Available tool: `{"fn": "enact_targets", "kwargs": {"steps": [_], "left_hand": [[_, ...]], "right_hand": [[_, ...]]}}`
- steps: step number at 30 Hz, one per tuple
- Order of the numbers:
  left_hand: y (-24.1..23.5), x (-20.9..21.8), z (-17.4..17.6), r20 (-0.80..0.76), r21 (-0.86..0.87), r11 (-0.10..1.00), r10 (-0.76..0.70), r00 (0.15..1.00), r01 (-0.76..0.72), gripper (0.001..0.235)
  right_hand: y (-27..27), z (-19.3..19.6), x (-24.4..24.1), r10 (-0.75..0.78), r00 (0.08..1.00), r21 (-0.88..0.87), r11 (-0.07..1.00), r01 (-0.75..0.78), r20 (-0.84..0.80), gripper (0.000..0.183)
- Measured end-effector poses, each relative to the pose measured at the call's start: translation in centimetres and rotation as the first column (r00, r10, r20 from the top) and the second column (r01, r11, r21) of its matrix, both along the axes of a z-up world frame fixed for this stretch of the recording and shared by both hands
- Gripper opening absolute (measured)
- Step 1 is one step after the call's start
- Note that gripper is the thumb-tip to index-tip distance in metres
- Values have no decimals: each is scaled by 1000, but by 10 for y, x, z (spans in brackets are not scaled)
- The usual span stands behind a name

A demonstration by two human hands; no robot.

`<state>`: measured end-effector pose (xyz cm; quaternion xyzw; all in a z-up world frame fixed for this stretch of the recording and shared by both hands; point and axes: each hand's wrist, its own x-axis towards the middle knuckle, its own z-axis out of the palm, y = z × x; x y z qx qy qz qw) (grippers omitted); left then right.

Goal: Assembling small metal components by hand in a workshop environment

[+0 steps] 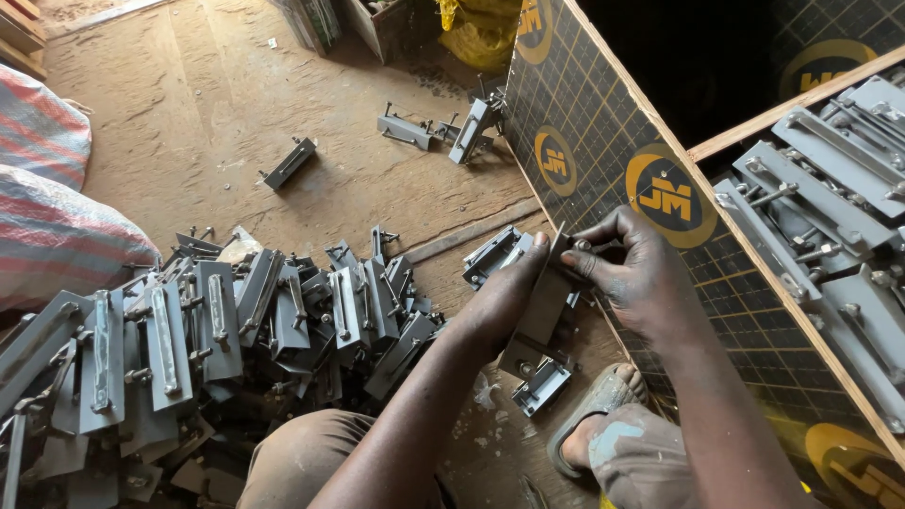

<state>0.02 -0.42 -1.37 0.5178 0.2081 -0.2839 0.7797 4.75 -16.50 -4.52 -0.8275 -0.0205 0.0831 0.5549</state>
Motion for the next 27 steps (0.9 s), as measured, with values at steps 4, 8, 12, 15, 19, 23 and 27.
{"fn": "enact_targets", "kwargs": {"steps": [4,8,12,15,19,23,27], "left_hand": [[-1,0,-3,-2,-7,1000,5,1000,-5,77],[3,0,-5,-3,-14,1000,11,1000,-11,77],[2,-1,-9,-6,-26,1000,10,1000,-10,76],[0,0,-11,-8,-33,999,15,1000,-16,76],[2,1,-13,-4,-37,999,21,1000,-21,76],[1,0,-16,-6,-47,999,19,1000,-19,75],[-1,1,-19,-8,-57,998,21,1000,-22,75]], "right_hand": [[-1,7,-3,-12,999,65,998,14,-33,37],[1,7,2,101,995,25,995,-101,-1,26],[-3,-6,4,17,1000,78,997,-16,-17,28],[-1,7,-3,26,999,109,994,-23,-31,44],[2,17,-6,26,995,97,995,-17,-92,28],[-7,-12,6,35,999,49,998,-34,-20,24],[3,22,-4,98,995,13,995,-98,-20,36]]}}
